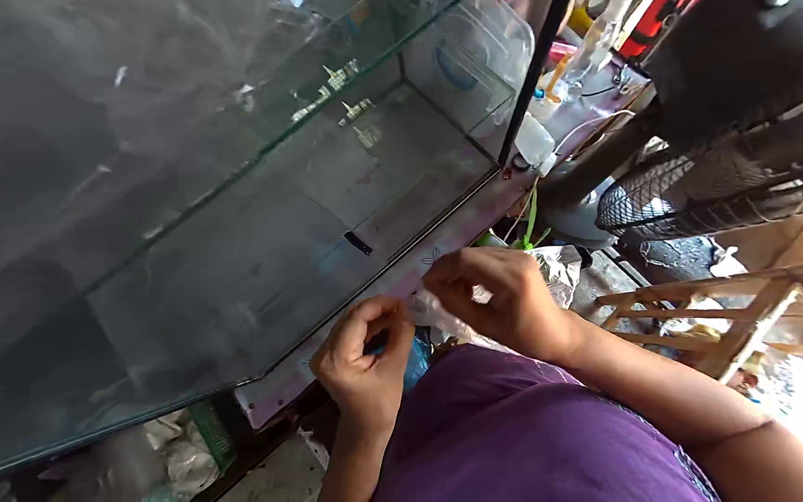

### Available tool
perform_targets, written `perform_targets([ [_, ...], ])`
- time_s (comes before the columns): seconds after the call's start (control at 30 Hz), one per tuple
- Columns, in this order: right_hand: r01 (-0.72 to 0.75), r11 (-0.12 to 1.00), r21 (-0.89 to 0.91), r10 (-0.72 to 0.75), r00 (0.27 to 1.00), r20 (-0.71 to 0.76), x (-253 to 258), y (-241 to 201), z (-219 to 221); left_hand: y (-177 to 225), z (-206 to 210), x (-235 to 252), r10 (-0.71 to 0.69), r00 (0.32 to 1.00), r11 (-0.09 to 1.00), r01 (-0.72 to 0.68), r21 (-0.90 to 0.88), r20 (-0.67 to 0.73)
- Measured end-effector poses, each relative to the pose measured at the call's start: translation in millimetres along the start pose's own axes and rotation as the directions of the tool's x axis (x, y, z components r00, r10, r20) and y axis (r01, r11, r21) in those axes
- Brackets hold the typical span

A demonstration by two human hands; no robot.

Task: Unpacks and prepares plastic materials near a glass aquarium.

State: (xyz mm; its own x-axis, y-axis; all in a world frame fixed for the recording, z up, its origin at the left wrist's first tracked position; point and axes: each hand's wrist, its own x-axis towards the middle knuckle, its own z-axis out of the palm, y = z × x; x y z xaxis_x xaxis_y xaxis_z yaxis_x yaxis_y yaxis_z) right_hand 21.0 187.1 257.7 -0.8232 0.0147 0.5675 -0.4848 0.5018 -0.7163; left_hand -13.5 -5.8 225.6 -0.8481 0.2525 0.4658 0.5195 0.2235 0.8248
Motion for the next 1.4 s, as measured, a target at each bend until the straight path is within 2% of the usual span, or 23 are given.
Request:
perform_targets([
  [0.1,-0.136,0.98,0.147,0.138,0.99,-0.003,-1.2,1.5,-7.9,-3.4,-3.8,-2.9,-0.21,0.978,0.932,0.205,-0.299,0.014],
  [0.17,-0.187,0.96,0.206,0.188,0.982,0.018,-3.8,0.7,-9.5,-1.0,-2.0,-4.5,-0.387,0.92,0.792,0.364,-0.49,0.058],
  [0.23,-0.218,0.947,0.235,0.216,0.976,0.035,-7.0,0.2,-8.0,0.2,-0.1,-5.3,-0.506,0.859,0.648,0.44,-0.621,0.081],
  [0.37,-0.292,0.891,0.348,0.301,0.953,0.03,-14.7,6.1,-7.4,-4.4,-3.8,-5.1,-0.627,0.774,0.463,0.461,-0.757,0.088],
  [0.47,-0.389,0.791,0.473,0.434,0.901,0.016,-17.7,12.2,-10.7,-8.6,-8.0,-6.8,-0.703,0.703,0.332,0.456,-0.826,0.106],
  [0.6,-0.471,0.537,0.7,0.633,0.773,0.035,-17.6,17.0,-16.5,-11.0,-12.9,-7.2,-0.806,0.574,0.13,0.411,-0.903,0.145],
  [0.67,-0.472,0.412,0.78,0.701,0.711,0.06,-16.0,19.3,-19.6,-16.9,-18.5,-9.0,-0.804,0.565,0.034,0.355,-0.934,0.185],
  [0.73,-0.457,0.328,0.826,0.75,0.658,0.066,-14.4,21.4,-22.6,-21.5,-23.3,-10.8,-0.816,0.543,-0.012,0.328,-0.945,0.199],
  [0.8,-0.434,0.299,0.85,0.766,0.64,0.057,-14.2,23.8,-26.0,-26.6,-30.3,-15.0,-0.815,0.548,-0.001,0.329,-0.944,0.191],
  [0.93,-0.388,0.303,0.871,0.76,0.65,0.025,-13.7,29.1,-35.6,-36.0,-46.7,-24.9,-0.769,0.62,0.078,0.331,-0.941,0.154],
  [1.17,-0.308,0.325,0.894,0.735,0.678,-0.034,-10.9,37.1,-50.2,-47.5,-72.2,-35.2,-0.697,0.708,0.072,0.225,-0.972,0.113],
  [1.23,-0.301,0.334,0.893,0.731,0.68,-0.044,-10.1,36.9,-52.6,-48.7,-78.6,-36.6,-0.668,0.739,0.12,0.226,-0.967,0.09],
  [1.27,-0.304,0.349,0.887,0.728,0.683,-0.052,-8.9,35.3,-52.5,-48.5,-81.2,-37.6,-0.657,0.752,0.223,0.273,-0.936,0.063],
  [1.3,-0.31,0.368,0.876,0.719,0.692,-0.057,-7.3,33.0,-51.6,-47.2,-82.7,-38.6,-0.642,0.767,0.408,0.365,-0.837,0.021],
  [1.33,-0.326,0.388,0.862,0.706,0.707,-0.05,-5.6,29.4,-50.5,-45.5,-83.8,-40.0,-0.605,0.796,0.626,0.468,-0.623,-0.01],
  [1.37,-0.346,0.409,0.844,0.687,0.726,-0.035,-3.2,24.2,-48.4,-44.2,-84.8,-41.4,-0.542,0.84,0.791,0.513,-0.333,0.006],
  [1.4,-0.365,0.431,0.825,0.661,0.75,-0.014,-1.4,18.4,-45.1,-41.7,-83.5,-40.9,-0.476,0.877,0.873,0.481,-0.083,0.07],
])
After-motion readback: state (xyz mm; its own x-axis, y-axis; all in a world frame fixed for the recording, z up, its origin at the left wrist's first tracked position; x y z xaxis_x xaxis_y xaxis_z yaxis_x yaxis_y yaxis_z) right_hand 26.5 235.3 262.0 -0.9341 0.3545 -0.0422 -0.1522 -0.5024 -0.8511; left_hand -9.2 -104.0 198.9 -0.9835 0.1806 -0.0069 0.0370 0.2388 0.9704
